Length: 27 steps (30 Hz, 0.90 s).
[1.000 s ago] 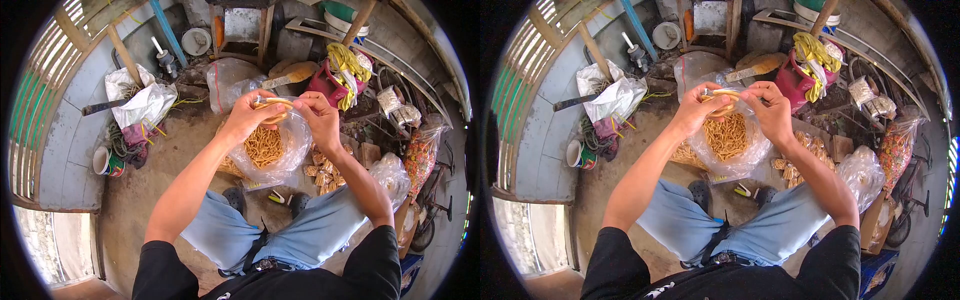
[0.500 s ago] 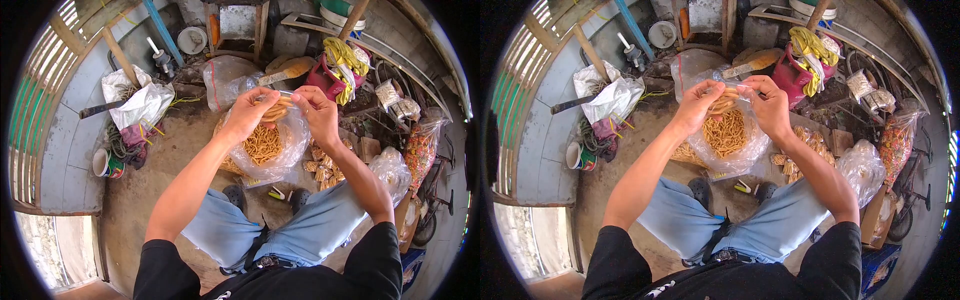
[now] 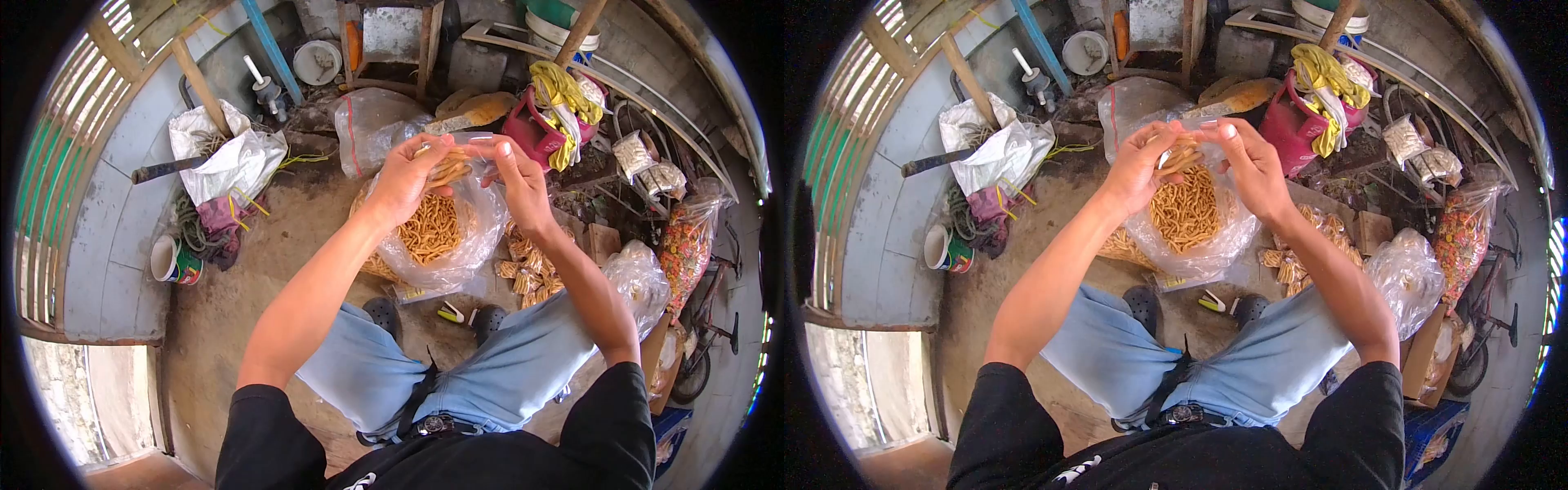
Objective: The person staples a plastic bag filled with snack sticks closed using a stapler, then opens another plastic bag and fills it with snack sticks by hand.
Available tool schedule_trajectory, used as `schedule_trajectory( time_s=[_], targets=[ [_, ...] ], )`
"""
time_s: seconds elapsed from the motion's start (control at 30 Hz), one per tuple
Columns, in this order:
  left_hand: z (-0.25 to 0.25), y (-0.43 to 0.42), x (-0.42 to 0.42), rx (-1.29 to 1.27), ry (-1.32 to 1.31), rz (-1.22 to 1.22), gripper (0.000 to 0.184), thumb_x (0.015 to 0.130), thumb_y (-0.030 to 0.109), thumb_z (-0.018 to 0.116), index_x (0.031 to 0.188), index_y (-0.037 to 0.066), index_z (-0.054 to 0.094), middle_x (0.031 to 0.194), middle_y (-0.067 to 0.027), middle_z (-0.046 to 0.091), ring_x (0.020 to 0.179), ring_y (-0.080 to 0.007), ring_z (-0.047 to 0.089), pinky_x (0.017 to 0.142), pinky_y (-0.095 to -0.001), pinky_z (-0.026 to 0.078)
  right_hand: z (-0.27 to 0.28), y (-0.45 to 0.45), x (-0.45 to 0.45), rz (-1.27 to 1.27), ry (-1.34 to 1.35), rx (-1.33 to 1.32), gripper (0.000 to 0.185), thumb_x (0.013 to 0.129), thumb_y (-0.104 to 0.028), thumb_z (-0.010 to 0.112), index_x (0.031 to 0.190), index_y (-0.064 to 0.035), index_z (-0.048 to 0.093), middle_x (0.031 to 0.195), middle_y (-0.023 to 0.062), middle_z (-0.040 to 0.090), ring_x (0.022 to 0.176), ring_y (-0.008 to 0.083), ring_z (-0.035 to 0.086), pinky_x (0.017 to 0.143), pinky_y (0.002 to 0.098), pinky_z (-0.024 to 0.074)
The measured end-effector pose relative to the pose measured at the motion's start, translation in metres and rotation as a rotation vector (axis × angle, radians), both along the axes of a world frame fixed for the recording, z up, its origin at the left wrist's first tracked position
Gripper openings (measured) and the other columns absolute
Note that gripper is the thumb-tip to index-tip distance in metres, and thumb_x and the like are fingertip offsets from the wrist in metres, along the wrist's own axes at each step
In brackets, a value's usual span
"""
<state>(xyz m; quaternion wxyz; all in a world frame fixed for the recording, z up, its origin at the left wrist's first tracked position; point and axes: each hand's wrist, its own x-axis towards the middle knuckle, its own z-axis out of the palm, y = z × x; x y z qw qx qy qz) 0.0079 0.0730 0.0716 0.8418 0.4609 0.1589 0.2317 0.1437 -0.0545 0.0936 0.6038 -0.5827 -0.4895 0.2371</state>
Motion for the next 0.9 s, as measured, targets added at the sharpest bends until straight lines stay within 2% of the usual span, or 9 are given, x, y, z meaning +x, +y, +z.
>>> schedule_trajectory(
  time_s=[0.07, 0.13, 0.27, 0.5, 0.63, 0.7, 0.77, 0.87, 0.9],
  targets=[
    [0.001, -0.002, -0.001, -0.014, 0.003, 0.019, 0.018, 0.087, 0.032, 0.067, 0.089, 0.015, 0.061, 0.084, 0.0006, 0.064, 0.074, -0.0122, 0.065, 0.051, -0.025, 0.051, -0.001, 0.0, -0.001, 0.062, -0.015, 0.01, 0.033, 0.098, -0.029, 0.048, 0.111, -0.0034, 0.065, 0.116, 0.0064, 0.056, 0.096, 0.0121, 0.053, 0.074, 0.0251, 0.0461],
    [-0.002, -0.001, -0.001, 0.035, 0.02, 0.031, 0.019, 0.086, 0.034, 0.067, 0.088, 0.015, 0.061, 0.082, 0.001, 0.063, 0.075, -0.0118, 0.064, 0.052, -0.0259, 0.051, -0.004, 0.001, 0.0, 0.142, -0.158, 0.035, 0.03, 0.095, -0.027, 0.054, 0.116, -0.0073, 0.065, 0.114, 0.0074, 0.054, 0.103, 0.0131, 0.051, 0.078, 0.0256, 0.0458],
    [-0.007, 0.004, 0.005, 0.035, 0.054, 0.021, 0.021, 0.086, 0.034, 0.067, 0.089, 0.015, 0.061, 0.084, 0.0004, 0.064, 0.077, -0.0113, 0.064, 0.054, -0.0267, 0.052, -0.009, 0.002, 0.008, 0.129, -0.222, -0.035, 0.028, 0.094, -0.024, 0.057, 0.117, -0.0091, 0.065, 0.113, 0.0085, 0.054, 0.102, 0.0127, 0.052, 0.075, 0.0245, 0.0465],
    [-0.013, 0.018, 0.024, -0.07, 0.058, 0.047, 0.023, 0.09, 0.035, 0.062, 0.094, 0.012, 0.061, 0.09, -0.0022, 0.065, 0.082, -0.014, 0.065, 0.06, -0.0302, 0.054, -0.019, 0.015, 0.034, -0.058, -0.02, -0.072, 0.026, 0.091, -0.022, 0.062, 0.11, -0.0048, 0.066, 0.107, 0.005, 0.059, 0.093, 0.0087, 0.054, 0.071, 0.0223, 0.0465],
    [-0.031, 0.024, 0.036, -0.068, 0.064, 0.067, 0.023, 0.091, 0.035, 0.06, 0.096, 0.012, 0.06, 0.094, -0.0031, 0.066, 0.083, -0.015, 0.066, 0.064, -0.0322, 0.055, -0.029, 0.024, 0.041, -0.002, -0.002, -0.206, 0.023, 0.089, -0.017, 0.064, 0.106, -0.0019, 0.067, 0.097, 0.0055, 0.065, 0.087, 0.0112, 0.058, 0.074, 0.0258, 0.0474],
    [-0.039, 0.028, 0.043, -0.083, 0.059, 0.057, 0.024, 0.091, 0.034, 0.06, 0.096, 0.011, 0.061, 0.095, -0.0033, 0.066, 0.084, -0.0146, 0.065, 0.067, -0.0316, 0.055, -0.034, 0.031, 0.044, -0.021, -0.147, -0.093, 0.02, 0.087, -0.012, 0.065, 0.103, -0.0008, 0.068, 0.092, 0.0081, 0.067, 0.083, 0.0133, 0.06, 0.075, 0.0262, 0.0476],
    [-0.05, 0.038, 0.051, -0.101, 0.05, 0.049, 0.024, 0.091, 0.034, 0.06, 0.095, 0.01, 0.061, 0.096, -0.0035, 0.066, 0.084, -0.0143, 0.065, 0.07, -0.031, 0.054, -0.04, 0.042, 0.05, -0.08, -0.137, -0.079, 0.018, 0.087, -0.011, 0.065, 0.101, -0.0008, 0.069, 0.093, 0.0098, 0.067, 0.084, 0.0147, 0.061, 0.076, 0.0265, 0.0478],
    [-0.067, 0.062, 0.064, 0.068, 0.161, 0.015, 0.032, 0.09, 0.032, 0.062, 0.104, 0.003, 0.063, 0.097, -0.0047, 0.066, 0.086, -0.0119, 0.063, 0.08, -0.0266, 0.049, -0.058, 0.057, 0.07, -0.151, -0.158, -0.061, 0.018, 0.087, -0.01, 0.064, 0.102, -0.0018, 0.069, 0.095, 0.0117, 0.067, 0.087, 0.0182, 0.063, 0.079, 0.027, 0.0479],
    [-0.067, 0.067, 0.066, 0.193, 0.178, -0.008, 0.038, 0.09, 0.036, 0.061, 0.109, 0.003, 0.063, 0.099, -0.0052, 0.066, 0.088, -0.0132, 0.063, 0.082, -0.0288, 0.05, -0.066, 0.061, 0.077, -0.165, -0.183, -0.055, 0.019, 0.087, -0.01, 0.064, 0.103, -0.0028, 0.069, 0.097, 0.0119, 0.068, 0.089, 0.0203, 0.064, 0.081, 0.0273, 0.0479]
  ],
)
